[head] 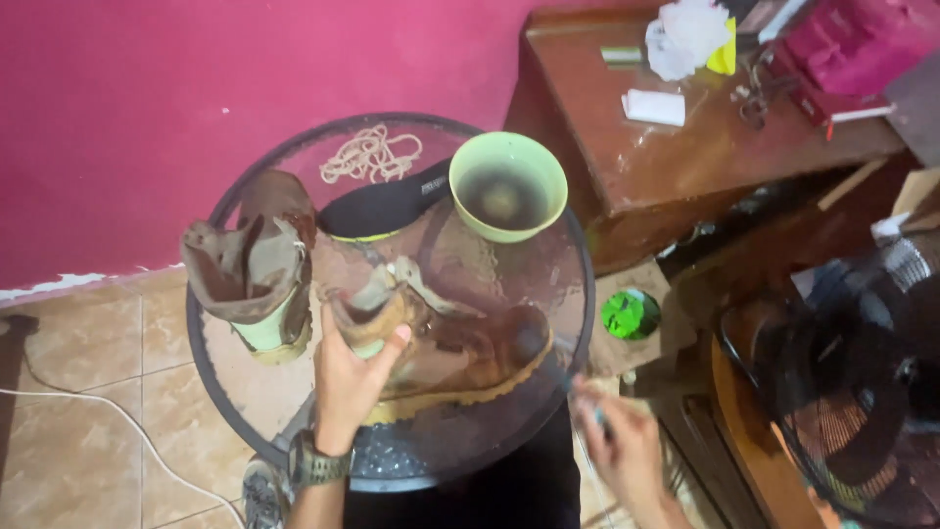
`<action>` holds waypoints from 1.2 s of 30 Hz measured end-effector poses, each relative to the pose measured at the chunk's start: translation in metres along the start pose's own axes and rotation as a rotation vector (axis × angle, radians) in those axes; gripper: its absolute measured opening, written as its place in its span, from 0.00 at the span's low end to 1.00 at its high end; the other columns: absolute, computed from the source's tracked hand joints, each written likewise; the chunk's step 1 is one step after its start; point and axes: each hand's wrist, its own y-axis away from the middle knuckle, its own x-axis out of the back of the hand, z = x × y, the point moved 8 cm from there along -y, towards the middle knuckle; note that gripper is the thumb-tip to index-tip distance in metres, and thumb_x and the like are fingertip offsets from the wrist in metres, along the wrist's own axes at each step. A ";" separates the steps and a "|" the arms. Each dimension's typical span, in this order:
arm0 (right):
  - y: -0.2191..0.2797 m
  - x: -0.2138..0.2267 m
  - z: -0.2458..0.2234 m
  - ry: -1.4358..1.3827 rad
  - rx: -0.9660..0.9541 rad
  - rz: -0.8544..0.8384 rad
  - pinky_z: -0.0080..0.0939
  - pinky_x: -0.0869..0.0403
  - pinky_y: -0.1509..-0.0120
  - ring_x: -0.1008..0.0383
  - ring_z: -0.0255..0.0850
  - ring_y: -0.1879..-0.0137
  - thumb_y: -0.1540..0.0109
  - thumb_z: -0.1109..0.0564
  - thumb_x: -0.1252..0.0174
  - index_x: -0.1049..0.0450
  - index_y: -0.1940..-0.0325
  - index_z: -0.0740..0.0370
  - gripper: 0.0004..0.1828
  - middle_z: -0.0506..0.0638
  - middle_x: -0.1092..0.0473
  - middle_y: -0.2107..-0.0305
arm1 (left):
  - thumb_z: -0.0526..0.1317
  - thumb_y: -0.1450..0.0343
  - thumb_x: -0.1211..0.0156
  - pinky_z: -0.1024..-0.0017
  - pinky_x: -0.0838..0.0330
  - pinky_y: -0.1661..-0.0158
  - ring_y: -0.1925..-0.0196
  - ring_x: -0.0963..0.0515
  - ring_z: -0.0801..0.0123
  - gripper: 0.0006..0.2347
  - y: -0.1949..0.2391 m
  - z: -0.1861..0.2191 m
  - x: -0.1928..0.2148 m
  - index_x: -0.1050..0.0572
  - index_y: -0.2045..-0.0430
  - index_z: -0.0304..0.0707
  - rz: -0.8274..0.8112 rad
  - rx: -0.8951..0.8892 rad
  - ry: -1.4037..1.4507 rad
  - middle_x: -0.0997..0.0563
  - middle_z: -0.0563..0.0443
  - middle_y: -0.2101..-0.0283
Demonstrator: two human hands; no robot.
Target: The person scrubs a brown shoe with a toothbrush, repeatedly dipping the brush into a bowl of water on a glass table. The person holds the shoe with one hand and scrubs the upper and sole with the other, rotating the shoe to clean different areas.
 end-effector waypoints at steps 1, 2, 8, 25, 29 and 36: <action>-0.002 0.000 0.006 -0.001 0.014 0.003 0.33 0.20 0.76 0.22 0.30 0.81 0.36 0.56 0.45 0.20 0.55 0.58 0.10 0.49 0.19 0.53 | 0.56 0.40 0.32 0.60 0.39 0.35 0.31 0.30 0.51 0.42 0.001 0.003 -0.001 0.42 0.35 0.32 0.012 -0.006 0.005 0.29 0.36 0.34; 0.004 -0.006 0.007 -0.007 0.037 -0.056 0.29 0.20 0.76 0.25 0.26 0.83 0.39 0.57 0.40 0.21 0.53 0.56 0.10 0.46 0.20 0.51 | 0.54 0.40 0.30 0.60 0.33 0.44 0.40 0.24 0.50 0.37 0.007 0.004 0.002 0.38 0.40 0.36 0.049 -0.021 -0.015 0.23 0.39 0.43; -0.007 -0.001 0.004 0.076 0.023 -0.065 0.33 0.34 0.84 0.38 0.28 0.88 0.39 0.56 0.37 0.22 0.50 0.53 0.13 0.45 0.19 0.63 | 0.62 0.42 0.34 0.56 0.24 0.61 0.55 0.16 0.45 0.36 0.027 0.005 0.004 0.35 0.44 0.43 0.121 -0.088 -0.083 0.16 0.40 0.57; -0.004 -0.029 0.001 0.172 0.022 -0.237 0.46 0.24 0.78 0.22 0.36 0.82 0.37 0.51 0.40 0.24 0.40 0.47 0.20 0.42 0.21 0.74 | 0.64 0.49 0.29 0.56 0.20 0.59 0.53 0.14 0.45 0.45 0.056 -0.026 -0.005 0.36 0.39 0.41 0.159 -0.322 -0.170 0.17 0.44 0.48; -0.006 -0.020 0.006 0.264 -0.026 -0.190 0.48 0.24 0.76 0.22 0.44 0.79 0.35 0.49 0.43 0.24 0.43 0.49 0.16 0.46 0.21 0.75 | 0.61 0.47 0.27 0.58 0.19 0.54 0.51 0.15 0.47 0.45 0.054 -0.022 -0.005 0.36 0.39 0.36 0.141 -0.414 -0.130 0.19 0.41 0.46; 0.001 -0.006 0.040 0.263 -0.109 -0.239 0.46 0.33 0.76 0.28 0.43 0.84 0.37 0.50 0.40 0.25 0.41 0.42 0.19 0.51 0.29 0.87 | 0.62 0.48 0.28 0.61 0.23 0.47 0.47 0.17 0.52 0.45 0.051 -0.032 -0.001 0.34 0.40 0.30 0.118 -0.470 -0.069 0.20 0.39 0.47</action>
